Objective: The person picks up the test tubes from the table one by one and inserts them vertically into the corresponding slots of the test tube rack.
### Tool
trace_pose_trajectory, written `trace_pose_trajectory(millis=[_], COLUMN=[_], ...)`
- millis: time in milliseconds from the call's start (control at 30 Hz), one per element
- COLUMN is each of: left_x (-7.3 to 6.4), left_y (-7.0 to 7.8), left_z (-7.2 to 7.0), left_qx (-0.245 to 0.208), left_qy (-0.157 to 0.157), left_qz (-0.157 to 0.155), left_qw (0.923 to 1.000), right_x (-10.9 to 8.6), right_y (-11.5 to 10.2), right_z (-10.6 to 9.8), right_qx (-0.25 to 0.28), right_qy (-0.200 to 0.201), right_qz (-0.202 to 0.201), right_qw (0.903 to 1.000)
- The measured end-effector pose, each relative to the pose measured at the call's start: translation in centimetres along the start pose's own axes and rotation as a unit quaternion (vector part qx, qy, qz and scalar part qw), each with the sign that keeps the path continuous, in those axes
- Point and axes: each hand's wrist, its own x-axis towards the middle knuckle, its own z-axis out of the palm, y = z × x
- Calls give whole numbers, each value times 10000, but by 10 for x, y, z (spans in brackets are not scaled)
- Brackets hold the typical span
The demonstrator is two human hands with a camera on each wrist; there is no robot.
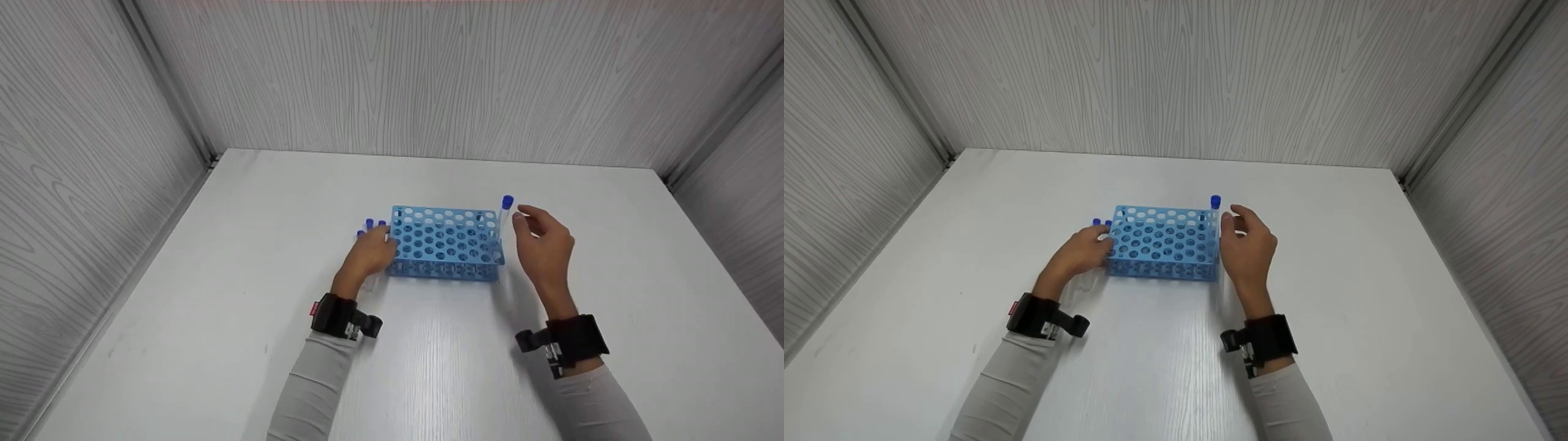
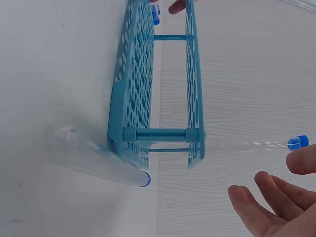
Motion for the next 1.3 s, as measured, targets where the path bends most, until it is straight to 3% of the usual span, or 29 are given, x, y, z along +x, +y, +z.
trace_pose_trajectory(millis=[233,467,567,767,867,1300], left_x=[-1,-1,-1,0,-1,-2], left_y=[-1,0,1,0,0,0], left_z=[0,0,1,1,1,0], left_qx=[47,126,103,46,23,12], left_qy=[46,62,51,60,41,21], left_qz=[70,107,56,6,-10,35], left_qw=[10000,9998,9999,10000,10000,10000], right_x=[2,7,7,9,9,9], right_y=[5,14,17,23,26,31], right_z=[-2,-2,-3,-1,-1,0], right_qx=[-420,-907,-1164,-1588,-1661,-1873], right_qy=[-417,-1046,-1561,-2650,-2804,-2950], right_qz=[342,679,881,1171,1176,1069], right_qw=[9977,9880,9769,9438,9381,9309])
